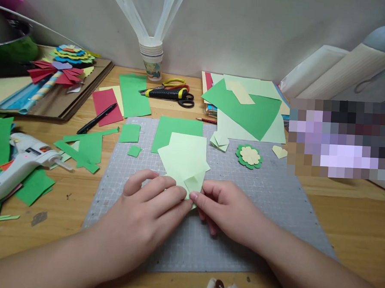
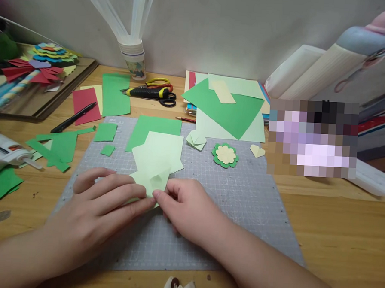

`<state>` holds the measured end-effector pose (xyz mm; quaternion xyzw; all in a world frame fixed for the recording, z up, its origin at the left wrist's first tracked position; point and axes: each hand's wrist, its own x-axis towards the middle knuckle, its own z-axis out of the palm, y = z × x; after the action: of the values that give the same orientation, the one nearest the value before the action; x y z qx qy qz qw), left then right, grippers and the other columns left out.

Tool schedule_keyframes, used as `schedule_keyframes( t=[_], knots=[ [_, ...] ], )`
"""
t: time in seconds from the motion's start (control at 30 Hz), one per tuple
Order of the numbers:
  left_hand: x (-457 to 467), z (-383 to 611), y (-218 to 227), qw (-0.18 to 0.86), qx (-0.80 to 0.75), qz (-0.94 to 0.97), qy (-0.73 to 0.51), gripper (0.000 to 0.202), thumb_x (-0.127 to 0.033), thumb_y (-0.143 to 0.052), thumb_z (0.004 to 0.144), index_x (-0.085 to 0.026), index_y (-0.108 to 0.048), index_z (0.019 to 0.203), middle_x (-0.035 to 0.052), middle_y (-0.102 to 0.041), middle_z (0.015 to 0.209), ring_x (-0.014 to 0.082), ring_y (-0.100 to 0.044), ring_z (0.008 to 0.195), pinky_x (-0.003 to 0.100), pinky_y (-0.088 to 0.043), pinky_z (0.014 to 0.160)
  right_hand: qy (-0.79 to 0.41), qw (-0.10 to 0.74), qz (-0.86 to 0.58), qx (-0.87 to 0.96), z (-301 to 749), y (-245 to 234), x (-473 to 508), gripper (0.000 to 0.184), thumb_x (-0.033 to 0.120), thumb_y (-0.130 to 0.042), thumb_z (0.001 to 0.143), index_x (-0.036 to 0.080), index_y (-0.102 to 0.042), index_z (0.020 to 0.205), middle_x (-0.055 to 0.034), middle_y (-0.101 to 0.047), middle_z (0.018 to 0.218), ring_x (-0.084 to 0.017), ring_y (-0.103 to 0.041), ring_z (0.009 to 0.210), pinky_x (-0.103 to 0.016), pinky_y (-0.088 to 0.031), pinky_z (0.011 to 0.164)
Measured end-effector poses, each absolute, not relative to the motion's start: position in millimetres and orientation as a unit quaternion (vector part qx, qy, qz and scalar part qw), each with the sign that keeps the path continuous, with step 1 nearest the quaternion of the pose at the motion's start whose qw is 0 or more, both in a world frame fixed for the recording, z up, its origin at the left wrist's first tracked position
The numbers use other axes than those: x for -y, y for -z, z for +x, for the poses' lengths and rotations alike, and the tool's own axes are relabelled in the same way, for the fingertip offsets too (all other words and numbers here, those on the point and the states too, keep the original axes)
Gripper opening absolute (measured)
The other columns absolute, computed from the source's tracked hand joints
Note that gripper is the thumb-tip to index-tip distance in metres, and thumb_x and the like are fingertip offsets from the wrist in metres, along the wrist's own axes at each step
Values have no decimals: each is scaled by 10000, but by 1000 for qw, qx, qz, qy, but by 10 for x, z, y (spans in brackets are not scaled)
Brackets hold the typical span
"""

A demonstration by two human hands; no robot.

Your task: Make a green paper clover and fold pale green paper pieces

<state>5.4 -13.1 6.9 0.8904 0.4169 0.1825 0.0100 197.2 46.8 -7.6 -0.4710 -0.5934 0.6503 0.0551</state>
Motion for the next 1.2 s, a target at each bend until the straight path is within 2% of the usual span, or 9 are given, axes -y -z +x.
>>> schedule_keyframes(
  t=[0.13,0.27,0.4,0.53,0.67,0.77,0.93,1.07,1.2],
  knots=[
    [128,69,-50,18,-407,897,-169,294,-155,-338,967,-194,-618,1046,13,-663,879,177,-534,913,365,-278,922,-598,-14,-473,647,1992,56,-475,327,422,-405,899,196,-446,666,48,-497,542,-78,-447,372,-208,-318,388],
    [125,99,-14,68,-404,901,-139,243,-171,-409,943,-207,-649,928,-10,-613,748,170,-511,784,364,-290,863,-374,0,-463,804,2004,4,-471,228,289,-565,831,186,-505,636,34,-529,573,-111,-488,526,-226,-293,482],
    [133,115,12,92,-420,893,-133,178,-188,-482,912,-213,-657,886,-13,-582,708,175,-482,739,362,-295,819,-276,18,-350,895,2035,-59,-477,85,174,-556,852,182,-583,772,9,-597,747,-123,-522,663,-237,-332,567],
    [153,117,-16,76,-425,895,-115,188,-173,-506,891,-192,-636,756,-7,-562,674,183,-456,704,368,-292,762,-211,22,-226,951,2055,-93,-490,182,150,-488,899,198,-657,850,-24,-606,808,-153,-521,747,-274,-362,644],
    [153,94,-53,86,-413,901,-97,152,-186,-509,884,-207,-659,860,-2,-588,727,186,-484,726,378,-293,783,-215,37,-196,956,2062,-123,-495,194,121,-523,865,210,-686,919,-44,-635,871,-180,-542,874,-325,-392,799],
    [138,60,-56,117,-396,906,-95,166,-185,-514,882,-233,-660,943,-7,-601,765,171,-513,738,369,-300,782,-236,31,-196,951,2081,-160,-509,228,91,-532,840,221,-698,925,-41,-650,887,-177,-556,880,-339,-400,836],
    [113,42,-57,189,-394,894,-100,151,-166,-522,875,-245,-639,821,-34,-601,732,154,-526,735,352,-300,772,-242,23,-188,952,2106,-189,-528,246,74,-526,829,224,-713,885,-46,-658,922,-185,-563,899,-353,-412,850],
    [106,60,-96,226,-413,877,-93,198,-108,-485,864,-200,-538,696,-42,-585,704,136,-505,698,338,-306,779,-239,20,-185,953,2105,-186,-526,235,83,-527,835,217,-717,872,-52,-661,945,-190,-565,926,-360,-414,875],
    [87,58,-105,237,-461,850,-97,144,-176,-487,882,-211,-552,759,-30,-603,761,153,-518,739,338,-311,750,-238,15,-183,954,2109,-189,-523,236,86,-529,835,218,-718,884,-50,-670,952,-189,-575,938,-384,-402,927]
  ],
)
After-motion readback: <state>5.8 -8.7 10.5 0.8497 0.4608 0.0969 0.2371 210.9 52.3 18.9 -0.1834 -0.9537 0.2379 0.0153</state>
